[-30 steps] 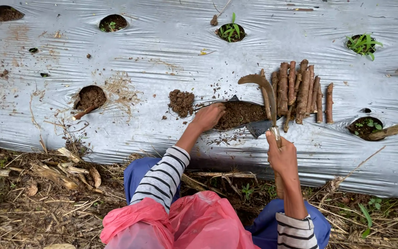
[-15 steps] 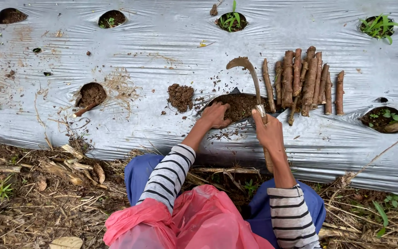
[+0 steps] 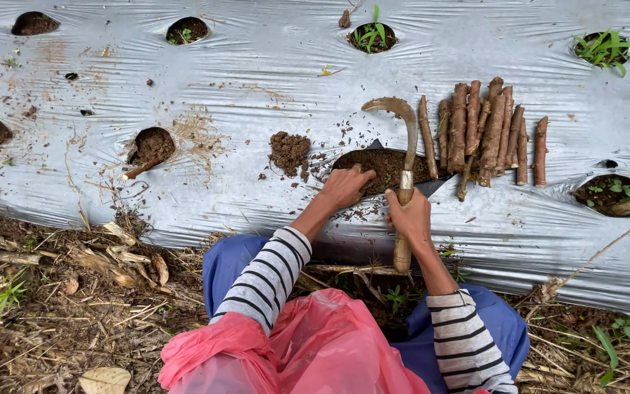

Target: The person uses a sickle to cut a hole in a plastic mulch sheet and then digs into the soil underneath. They place a cassava cutting into the prepared hole and cover it with soil using their hands.

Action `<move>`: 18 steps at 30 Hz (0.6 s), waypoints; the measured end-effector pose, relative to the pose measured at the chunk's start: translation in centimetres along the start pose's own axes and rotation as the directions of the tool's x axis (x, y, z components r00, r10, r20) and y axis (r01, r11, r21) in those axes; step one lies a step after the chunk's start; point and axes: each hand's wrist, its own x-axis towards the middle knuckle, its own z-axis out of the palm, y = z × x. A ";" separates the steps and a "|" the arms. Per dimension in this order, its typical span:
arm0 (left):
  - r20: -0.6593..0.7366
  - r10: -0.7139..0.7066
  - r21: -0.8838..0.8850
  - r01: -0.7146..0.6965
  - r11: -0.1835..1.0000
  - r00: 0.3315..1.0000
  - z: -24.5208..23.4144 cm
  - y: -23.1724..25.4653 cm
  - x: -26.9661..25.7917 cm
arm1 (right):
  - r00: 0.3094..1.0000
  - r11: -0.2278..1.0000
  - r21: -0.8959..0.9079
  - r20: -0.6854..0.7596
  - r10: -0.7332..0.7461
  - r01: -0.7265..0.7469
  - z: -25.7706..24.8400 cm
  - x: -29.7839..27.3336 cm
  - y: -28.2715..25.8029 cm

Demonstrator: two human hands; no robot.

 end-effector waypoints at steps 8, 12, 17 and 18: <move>-0.257 -0.012 0.115 0.043 0.992 0.966 -4.9 -2.9 0.2 | 0.998 0.997 -0.082 0.055 0.005 0.000 0.4 0.4 -0.3; -0.323 -0.232 0.122 0.284 0.951 0.917 -10.7 -3.5 -2.0 | 0.996 0.989 -0.142 0.085 -0.038 0.050 0.7 0.6 0.2; -0.172 -0.376 0.129 0.399 0.908 0.911 -14.9 -2.7 -5.5 | 0.993 0.987 -0.150 0.113 -0.037 0.054 1.0 0.9 0.3; -0.099 -0.405 0.146 0.416 0.898 0.909 -15.7 -2.2 -5.9 | 0.993 0.987 -0.152 0.114 -0.038 0.055 1.0 1.0 0.3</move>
